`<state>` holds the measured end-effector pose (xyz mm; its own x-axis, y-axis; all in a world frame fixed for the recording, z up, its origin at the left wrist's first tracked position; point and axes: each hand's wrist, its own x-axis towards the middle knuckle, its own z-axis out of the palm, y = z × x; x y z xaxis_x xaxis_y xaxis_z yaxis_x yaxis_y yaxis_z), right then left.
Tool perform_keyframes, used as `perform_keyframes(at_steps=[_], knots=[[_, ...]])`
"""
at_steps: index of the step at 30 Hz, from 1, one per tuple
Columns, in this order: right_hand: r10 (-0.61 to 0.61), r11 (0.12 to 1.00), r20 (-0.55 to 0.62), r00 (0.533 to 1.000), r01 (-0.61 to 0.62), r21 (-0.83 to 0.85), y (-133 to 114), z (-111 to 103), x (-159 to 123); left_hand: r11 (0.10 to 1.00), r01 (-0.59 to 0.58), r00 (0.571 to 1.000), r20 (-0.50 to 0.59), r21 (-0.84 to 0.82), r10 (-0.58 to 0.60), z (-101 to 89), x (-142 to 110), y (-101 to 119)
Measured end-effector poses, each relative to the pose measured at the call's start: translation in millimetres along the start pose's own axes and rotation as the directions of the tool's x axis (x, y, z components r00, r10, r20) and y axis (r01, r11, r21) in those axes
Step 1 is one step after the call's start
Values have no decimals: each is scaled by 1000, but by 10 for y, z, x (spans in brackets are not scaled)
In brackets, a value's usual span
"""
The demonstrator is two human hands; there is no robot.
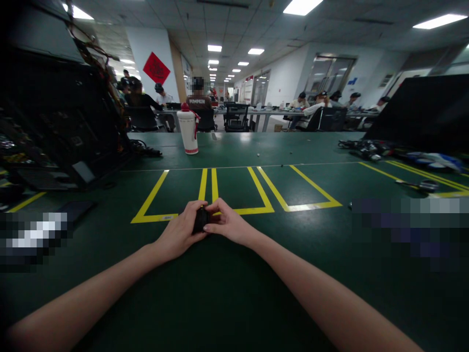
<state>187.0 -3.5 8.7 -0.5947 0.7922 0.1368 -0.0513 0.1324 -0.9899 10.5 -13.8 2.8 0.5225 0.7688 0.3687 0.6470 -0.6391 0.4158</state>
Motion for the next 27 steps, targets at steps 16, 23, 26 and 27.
perform_keyframes(at_steps=[16,23,26,27], knots=[[15,999,-20,1000,-16,-47,18,4,3,1000,-12,1000,4,-21,12,-16,1,9],[-13,997,-80,997,7,-76,44,23,18,1000,-16,1000,-21,-17,15,18,6,-3],[-19,994,-132,991,5,-108,33,45,25,999,-25,1000,-11,-20,25,11,9,4],[-13,994,-136,991,-2,-109,29,47,28,1000,-25,1000,-7,-18,25,7,10,6]])
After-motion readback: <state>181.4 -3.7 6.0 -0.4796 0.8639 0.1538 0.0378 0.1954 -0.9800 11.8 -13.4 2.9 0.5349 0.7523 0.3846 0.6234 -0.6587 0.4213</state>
